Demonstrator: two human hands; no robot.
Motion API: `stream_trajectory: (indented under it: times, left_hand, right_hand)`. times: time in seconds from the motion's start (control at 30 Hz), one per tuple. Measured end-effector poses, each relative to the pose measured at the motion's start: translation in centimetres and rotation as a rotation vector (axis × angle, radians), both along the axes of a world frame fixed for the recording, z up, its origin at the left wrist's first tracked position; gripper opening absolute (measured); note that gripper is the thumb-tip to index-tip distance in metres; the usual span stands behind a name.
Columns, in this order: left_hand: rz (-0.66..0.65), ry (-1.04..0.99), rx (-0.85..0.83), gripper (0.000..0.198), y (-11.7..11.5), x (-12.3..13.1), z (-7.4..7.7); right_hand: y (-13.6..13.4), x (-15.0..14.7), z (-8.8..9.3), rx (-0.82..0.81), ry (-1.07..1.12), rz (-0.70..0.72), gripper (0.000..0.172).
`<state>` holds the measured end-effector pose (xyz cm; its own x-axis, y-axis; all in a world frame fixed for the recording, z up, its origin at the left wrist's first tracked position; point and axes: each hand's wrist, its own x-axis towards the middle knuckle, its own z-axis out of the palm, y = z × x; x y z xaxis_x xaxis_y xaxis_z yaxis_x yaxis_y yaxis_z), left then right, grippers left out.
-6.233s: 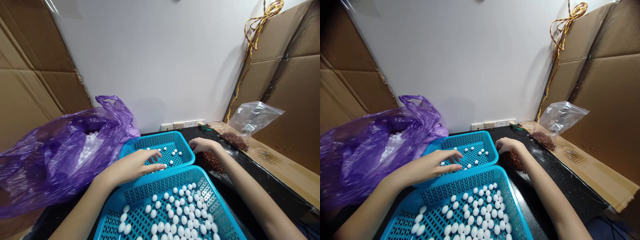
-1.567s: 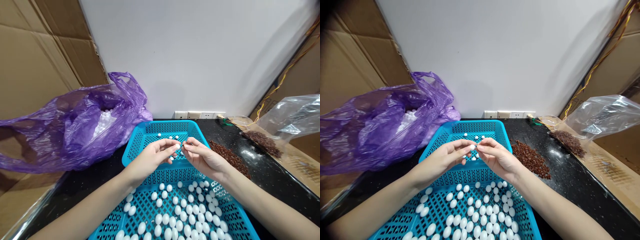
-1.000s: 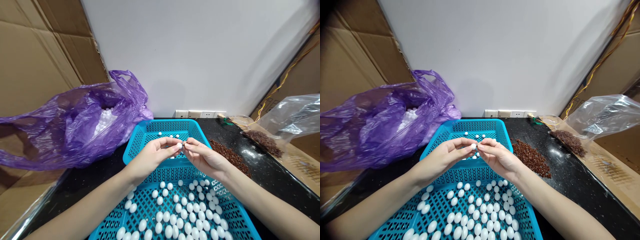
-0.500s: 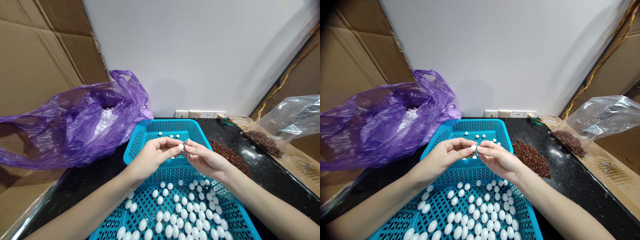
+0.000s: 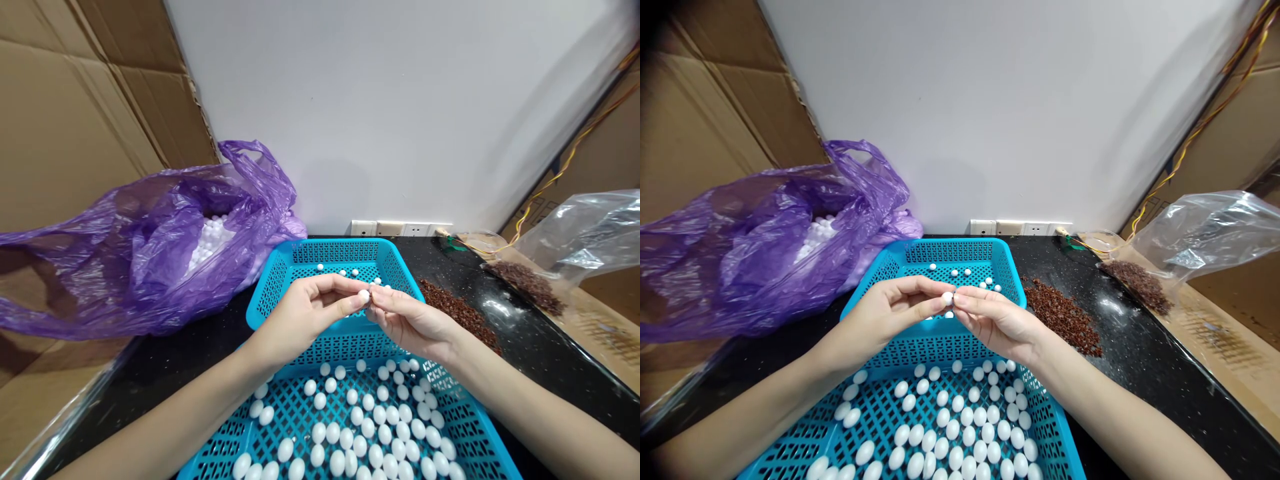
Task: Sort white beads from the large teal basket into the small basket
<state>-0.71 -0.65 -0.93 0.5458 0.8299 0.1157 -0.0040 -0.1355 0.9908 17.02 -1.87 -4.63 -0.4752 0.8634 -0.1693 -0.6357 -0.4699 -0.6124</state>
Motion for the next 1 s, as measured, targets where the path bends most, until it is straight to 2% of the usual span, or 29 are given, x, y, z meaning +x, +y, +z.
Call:
stream_trajectory:
  times: [0.43, 0.6, 0.7, 0.77, 0.87, 1.0]
  left_hand:
    - [0.031, 0.015, 0.005, 0.012, -0.2, 0.0, -0.2]
    - [0.034, 0.058, 0.045, 0.014, -0.1, 0.0, -0.1]
    - [0.075, 0.165, 0.171, 0.017, 0.3, -0.1, -0.2]
    - [0.17, 0.292, 0.328, 0.018, 0.9, -0.4, -0.5]
    - [0.296, 0.507, 0.549, 0.016, 1.8, -1.0, -1.1]
    - [0.307, 0.616, 0.748, 0.022, 1.8, -1.3, -1.1]
  right_hand:
    - [0.0, 0.2, -0.3, 0.033, -0.079, 0.001, 0.032]
    - [0.0, 0.0, -0.3, 0.042, -0.096, -0.026, 0.026]
    - [0.0, -0.1, -0.2, -0.004, -0.08, -0.115, 0.02]
    - [0.0, -0.2, -0.1, -0.035, -0.079, -0.154, 0.017]
    - [0.1, -0.3, 0.1, -0.051, -0.081, -0.141, 0.017]
    - [0.1, -0.3, 0.4, -0.093, -0.06, -0.132, 0.018]
